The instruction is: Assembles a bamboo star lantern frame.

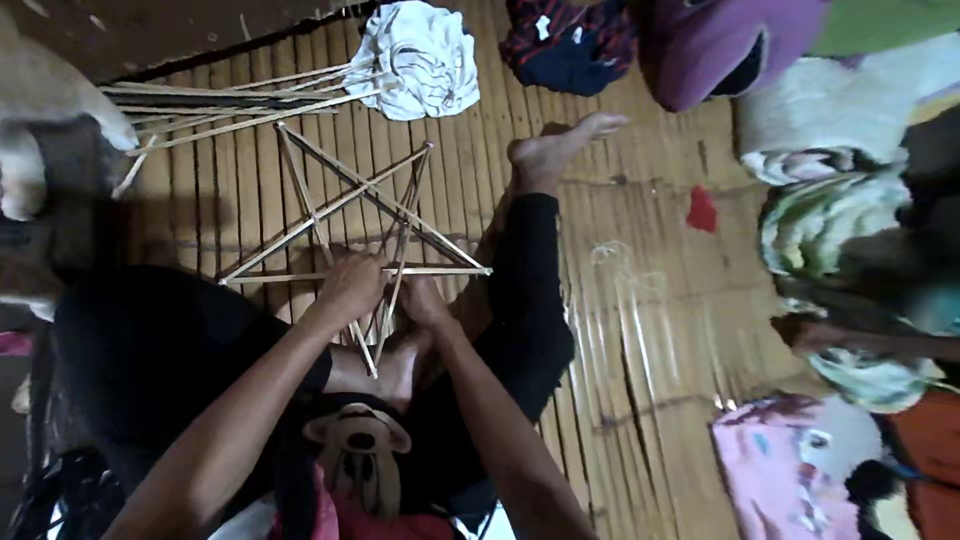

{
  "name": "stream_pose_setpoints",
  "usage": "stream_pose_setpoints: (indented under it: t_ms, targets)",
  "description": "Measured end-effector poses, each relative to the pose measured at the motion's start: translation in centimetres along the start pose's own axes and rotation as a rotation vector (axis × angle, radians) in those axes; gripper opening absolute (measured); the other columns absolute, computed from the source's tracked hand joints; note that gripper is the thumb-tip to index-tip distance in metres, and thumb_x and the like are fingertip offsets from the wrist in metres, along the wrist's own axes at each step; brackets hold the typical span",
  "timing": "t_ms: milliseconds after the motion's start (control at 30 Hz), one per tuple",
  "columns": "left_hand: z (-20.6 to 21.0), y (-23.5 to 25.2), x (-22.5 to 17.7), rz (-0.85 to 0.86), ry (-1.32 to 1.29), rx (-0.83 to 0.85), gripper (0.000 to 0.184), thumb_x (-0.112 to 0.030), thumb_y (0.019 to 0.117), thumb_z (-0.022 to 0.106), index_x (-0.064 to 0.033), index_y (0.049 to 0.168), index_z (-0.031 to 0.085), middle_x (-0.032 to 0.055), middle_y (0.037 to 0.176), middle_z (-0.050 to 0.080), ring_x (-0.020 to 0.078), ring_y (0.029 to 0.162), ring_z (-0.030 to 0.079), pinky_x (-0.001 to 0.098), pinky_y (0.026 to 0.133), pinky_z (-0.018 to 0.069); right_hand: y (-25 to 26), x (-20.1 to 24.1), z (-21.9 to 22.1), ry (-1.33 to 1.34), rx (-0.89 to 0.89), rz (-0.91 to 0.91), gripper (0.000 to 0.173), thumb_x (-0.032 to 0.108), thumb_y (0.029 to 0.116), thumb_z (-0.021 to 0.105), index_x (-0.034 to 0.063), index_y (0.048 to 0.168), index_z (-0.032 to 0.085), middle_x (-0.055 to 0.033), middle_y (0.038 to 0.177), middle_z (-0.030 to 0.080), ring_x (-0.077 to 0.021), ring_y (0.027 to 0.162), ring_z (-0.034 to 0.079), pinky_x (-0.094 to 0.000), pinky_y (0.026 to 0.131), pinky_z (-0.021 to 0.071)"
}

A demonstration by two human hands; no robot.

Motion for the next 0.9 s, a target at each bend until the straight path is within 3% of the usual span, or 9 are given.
stream_pose_setpoints:
  t_ms: [133, 233, 333, 633, 767, 900]
  targets:
    - [0.7, 1.6, -0.5, -0.064, -0.122, 0.088, 0.030, -0.017, 0.1091, 0.049, -0.0020, 0.124, 0.070, 0.0233, 0.119, 0.069, 0.0410, 0.116, 0.064, 0.0612, 0.101, 0.0461, 0.1, 0.1, -0.2, 0.025, -0.004, -0.007, 0.024, 0.009, 0.1032, 0.058, -0.0061, 0.113, 0.073, -0.0277, 0.111, 0.072, -0.0433, 0.111, 0.068, -0.0574, 0.102, 0.0495]
    - [0.6, 2.1, -0.3, -0.185, -0.298, 0.084, 0.027, -0.013, 0.1079, 0.050, -0.0036, 0.122, 0.071, 0.0176, 0.119, 0.070, 0.0325, 0.115, 0.065, 0.0541, 0.102, 0.0470, 0.0, 0.1, -0.2, 0.059, -0.005, 0.009, 0.022, 0.009, 0.1037, 0.058, -0.0071, 0.107, 0.073, -0.0283, 0.105, 0.071, -0.0443, 0.104, 0.069, -0.0595, 0.097, 0.0516]
    - [0.8, 2.1, -0.1, -0.229, -0.396, 0.026, 0.024, -0.009, 0.1059, 0.053, -0.0038, 0.119, 0.072, 0.0141, 0.114, 0.071, 0.0265, 0.106, 0.066, 0.0479, 0.098, 0.0498, 0.6, -0.2, 0.0, 0.053, 0.011, 0.026, 0.024, 0.010, 0.1039, 0.057, -0.0073, 0.106, 0.073, -0.0279, 0.106, 0.072, -0.0431, 0.107, 0.069, -0.0576, 0.099, 0.0507]
    - [0.9, 1.7, -0.1, -0.253, -0.444, -0.060, 0.021, -0.009, 0.1048, 0.056, -0.0053, 0.113, 0.075, 0.0120, 0.108, 0.073, 0.0247, 0.100, 0.067, 0.0469, 0.092, 0.0518, 0.8, -0.5, 0.2, 0.046, 0.024, 0.057, 0.024, 0.011, 0.1033, 0.057, -0.0058, 0.113, 0.072, -0.0271, 0.113, 0.071, -0.0427, 0.112, 0.067, -0.0578, 0.101, 0.0500]
    - [0.9, 2.0, 0.1, -0.251, -0.479, -0.048, 0.021, -0.009, 0.1040, 0.057, -0.0050, 0.115, 0.075, 0.0115, 0.110, 0.073, 0.0241, 0.106, 0.068, 0.0464, 0.097, 0.0507, 0.8, -0.3, 0.0, 0.042, 0.026, 0.071, 0.025, 0.009, 0.1027, 0.058, -0.0067, 0.116, 0.070, -0.0286, 0.116, 0.069, -0.0437, 0.115, 0.065, -0.0576, 0.104, 0.0482]
    - [0.8, 1.6, -0.1, -0.260, -0.477, -0.062, 0.020, -0.009, 0.1035, 0.059, -0.0063, 0.113, 0.076, 0.0095, 0.107, 0.074, 0.0230, 0.100, 0.067, 0.0462, 0.091, 0.0510, 0.8, -0.2, 0.0, 0.039, 0.012, 0.067, 0.025, 0.010, 0.1029, 0.058, -0.0074, 0.117, 0.069, -0.0291, 0.118, 0.069, -0.0436, 0.117, 0.065, -0.0575, 0.105, 0.0476]
Point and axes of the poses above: each hand's wrist, its own y-axis towards the middle knuckle, its own z-axis out of the palm, x = y × z, the point moved 5 cm from there along y, towards the middle knuckle
